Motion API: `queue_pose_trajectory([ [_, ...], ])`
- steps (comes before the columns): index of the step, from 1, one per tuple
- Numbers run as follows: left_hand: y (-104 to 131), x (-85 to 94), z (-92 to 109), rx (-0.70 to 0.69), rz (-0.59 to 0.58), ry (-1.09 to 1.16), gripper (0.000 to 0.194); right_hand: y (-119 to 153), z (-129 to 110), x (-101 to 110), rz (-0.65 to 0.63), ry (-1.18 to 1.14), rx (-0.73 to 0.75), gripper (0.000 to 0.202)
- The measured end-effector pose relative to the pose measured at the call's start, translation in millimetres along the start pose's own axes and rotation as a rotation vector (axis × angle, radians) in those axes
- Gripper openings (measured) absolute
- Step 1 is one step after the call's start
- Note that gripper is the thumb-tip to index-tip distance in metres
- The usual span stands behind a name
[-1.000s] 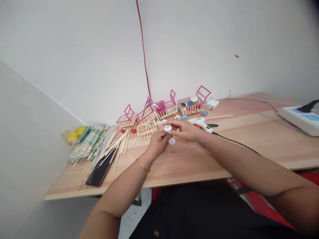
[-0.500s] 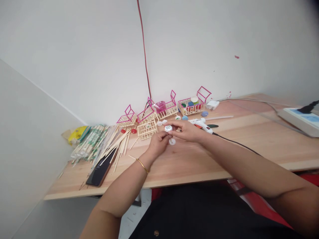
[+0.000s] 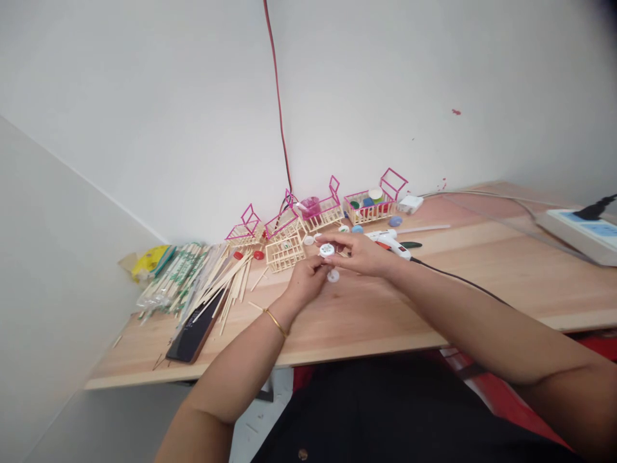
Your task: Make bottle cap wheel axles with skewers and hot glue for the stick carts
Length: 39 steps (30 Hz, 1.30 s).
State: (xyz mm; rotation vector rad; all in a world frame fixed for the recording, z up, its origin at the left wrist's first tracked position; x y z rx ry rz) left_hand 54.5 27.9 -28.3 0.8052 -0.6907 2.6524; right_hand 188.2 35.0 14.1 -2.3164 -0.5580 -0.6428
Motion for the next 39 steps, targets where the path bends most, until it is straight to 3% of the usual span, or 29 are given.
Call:
queue_pose_trajectory([
  [15, 0.5, -0.4, -2.8, -0.001, 0.006, -0.020, 0.021, -1.2, -1.0, 0.2, 0.008, 0.051, 0.051, 0.034],
  [20, 1.3, 0.5, 0.0, 0.008, 0.008, -0.031, 0.020, -2.0, -1.1, 6.2, 0.033, -0.078, -0.045, 0.048],
  [26, 1.6, -2.4, -6.0, 0.049, -0.021, 0.005, 0.018, -1.1, 3.4, 23.2, 0.104, -0.229, -0.197, 0.043],
  [32, 0.8, -3.7, -9.1, 0.067, -0.051, -0.024, 0.018, 2.5, 20.6, 29.0, -0.027, -0.169, -0.292, 0.048],
  [36, 0.8, -3.4, -6.5, 0.060, -0.073, -0.024, 0.019, 4.2, 32.0, 17.7, -0.224, -0.021, -0.276, 0.049],
  [39, 0.7, -3.7, -4.7, 0.056, -0.095, -0.024, 0.019, 4.3, 29.3, 8.8, -0.276, -0.022, -0.243, 0.043],
])
Point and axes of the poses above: each hand's wrist, its own y-axis away from the middle knuckle, its own x-axis out of the back of the hand, z = x × y, the point moved 5 cm from there along -y, towards the middle knuckle, and after that the axes turned 2 degrees about -z, right-handed, at the moved point
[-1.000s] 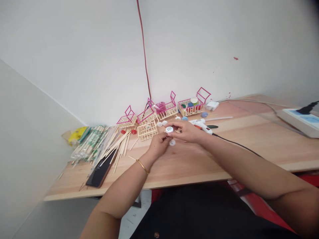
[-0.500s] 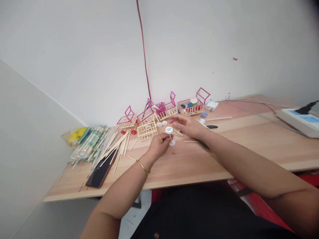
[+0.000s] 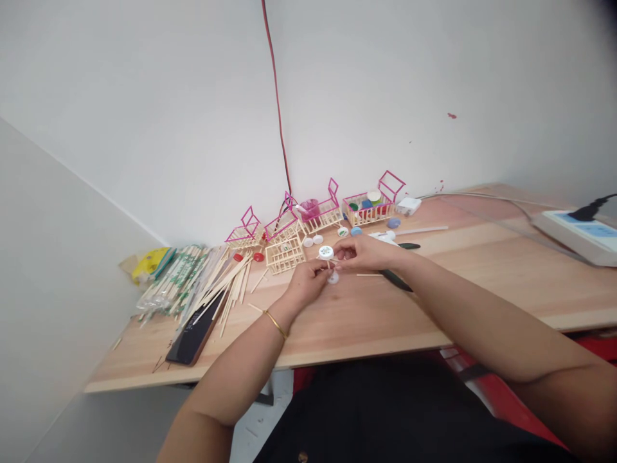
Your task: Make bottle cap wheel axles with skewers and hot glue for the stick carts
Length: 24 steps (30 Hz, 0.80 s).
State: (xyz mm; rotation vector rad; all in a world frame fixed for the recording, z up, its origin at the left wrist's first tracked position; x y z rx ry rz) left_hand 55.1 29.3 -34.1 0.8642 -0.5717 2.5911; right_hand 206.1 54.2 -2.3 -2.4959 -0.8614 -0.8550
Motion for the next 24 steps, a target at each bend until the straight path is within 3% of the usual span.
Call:
queue_pose_trajectory([
  [9, 0.0, -0.3, 0.0, 0.008, -0.010, -0.005, 0.017, -0.9, -10.6, -5.6, 0.024, 0.081, 0.052, 0.020],
  [18, 0.6, -1.2, -3.5, 0.025, 0.003, 0.017, 0.019, 0.3, 4.1, -1.3, 0.046, 0.389, -0.078, 0.010],
  [24, 0.2, -1.3, -5.1, 0.033, 0.001, 0.006, 0.019, 5.5, 18.8, 25.4, 0.237, 0.528, -0.218, 0.017],
])
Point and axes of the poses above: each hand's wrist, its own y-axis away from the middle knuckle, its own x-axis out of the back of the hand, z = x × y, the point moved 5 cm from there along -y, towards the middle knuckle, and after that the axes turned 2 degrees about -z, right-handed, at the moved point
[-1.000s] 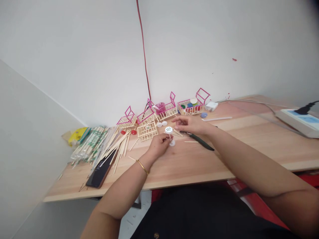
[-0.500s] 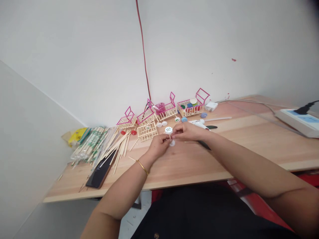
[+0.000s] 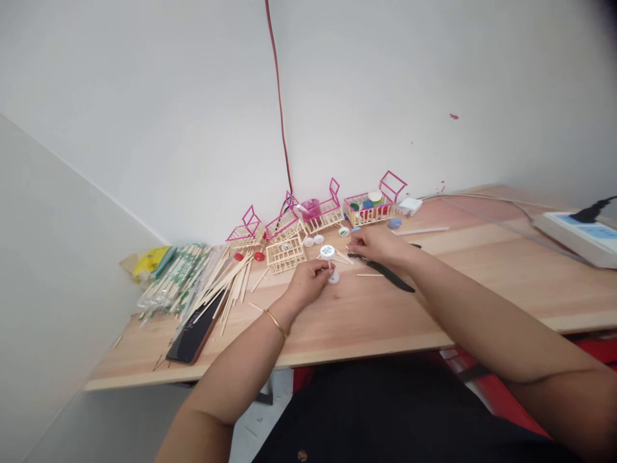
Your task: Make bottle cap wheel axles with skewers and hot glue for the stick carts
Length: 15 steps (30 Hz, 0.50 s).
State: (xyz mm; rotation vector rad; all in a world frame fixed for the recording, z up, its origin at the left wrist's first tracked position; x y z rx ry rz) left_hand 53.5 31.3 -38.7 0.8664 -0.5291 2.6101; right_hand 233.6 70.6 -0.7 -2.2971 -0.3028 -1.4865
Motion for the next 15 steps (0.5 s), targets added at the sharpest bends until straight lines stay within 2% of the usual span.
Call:
queue_pose_trajectory([
  [5, 0.4, 0.4, 1.2, -0.017, 0.009, 0.006, 0.019, -2.9, 20.7, 12.4, 0.098, 0.080, -0.092, 0.020],
  [11, 0.8, 1.8, 0.1, -0.006, 0.039, 0.016, 0.019, -9.7, 35.2, 10.5, 0.152, 0.140, -0.121, 0.026],
  [15, 0.8, 2.2, -0.1, -0.001, 0.034, 0.011, 0.020, -9.1, 38.6, 17.5, 0.239, 0.032, -0.161, 0.024],
])
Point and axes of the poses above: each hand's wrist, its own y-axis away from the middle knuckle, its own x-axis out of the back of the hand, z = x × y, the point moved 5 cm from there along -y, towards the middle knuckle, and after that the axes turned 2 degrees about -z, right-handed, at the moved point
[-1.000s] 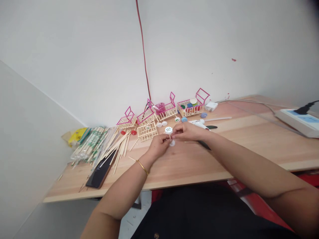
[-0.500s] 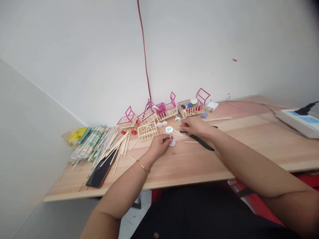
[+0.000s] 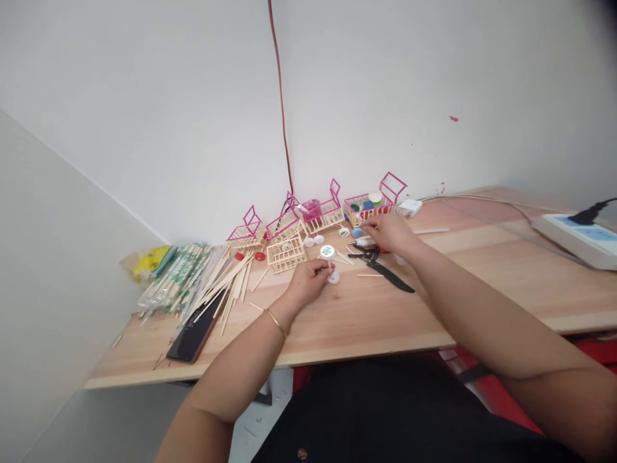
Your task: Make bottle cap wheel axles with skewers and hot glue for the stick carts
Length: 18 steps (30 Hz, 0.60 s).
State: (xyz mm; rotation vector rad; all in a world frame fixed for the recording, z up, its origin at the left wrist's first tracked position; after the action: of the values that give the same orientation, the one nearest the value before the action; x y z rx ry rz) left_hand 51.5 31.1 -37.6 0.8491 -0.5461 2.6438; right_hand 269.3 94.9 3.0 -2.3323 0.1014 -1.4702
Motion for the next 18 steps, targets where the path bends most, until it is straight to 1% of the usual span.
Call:
queue_pose_trajectory([
  [5, -0.4, 0.2, 0.7, -0.007, -0.008, -0.005, 0.019, 5.8, 3.6, 24.9, 0.242, -0.324, -0.143, 0.026],
  [7, -0.4, 0.0, 0.8, -0.005, -0.008, -0.006, 0.020, 8.9, 3.6, 32.3, 0.333, -0.433, -0.168, 0.027],
  [10, -0.3, -0.3, 1.0, -0.003, -0.006, -0.001, 0.019, 10.7, 8.2, 38.1, 0.468, -0.637, -0.211, 0.031],
  [12, -0.2, -0.5, 1.5, 0.000, -0.008, -0.001, 0.019, 9.5, 15.9, 38.5, 0.550, -0.837, -0.257, 0.035],
  [14, -0.1, -0.5, 2.2, 0.004, -0.013, -0.003, 0.019, 6.0, 23.7, 36.2, 0.575, -1.065, -0.288, 0.039],
  [15, 0.0, -0.4, 2.7, 0.007, -0.015, -0.004, 0.019, 3.6, 26.6, 34.4, 0.558, -1.172, -0.296, 0.040],
  [18, 0.3, 0.0, 4.1, 0.008, -0.018, 0.004, 0.019, -1.9, 30.2, 27.8, 0.440, -1.386, -0.325, 0.042],
])
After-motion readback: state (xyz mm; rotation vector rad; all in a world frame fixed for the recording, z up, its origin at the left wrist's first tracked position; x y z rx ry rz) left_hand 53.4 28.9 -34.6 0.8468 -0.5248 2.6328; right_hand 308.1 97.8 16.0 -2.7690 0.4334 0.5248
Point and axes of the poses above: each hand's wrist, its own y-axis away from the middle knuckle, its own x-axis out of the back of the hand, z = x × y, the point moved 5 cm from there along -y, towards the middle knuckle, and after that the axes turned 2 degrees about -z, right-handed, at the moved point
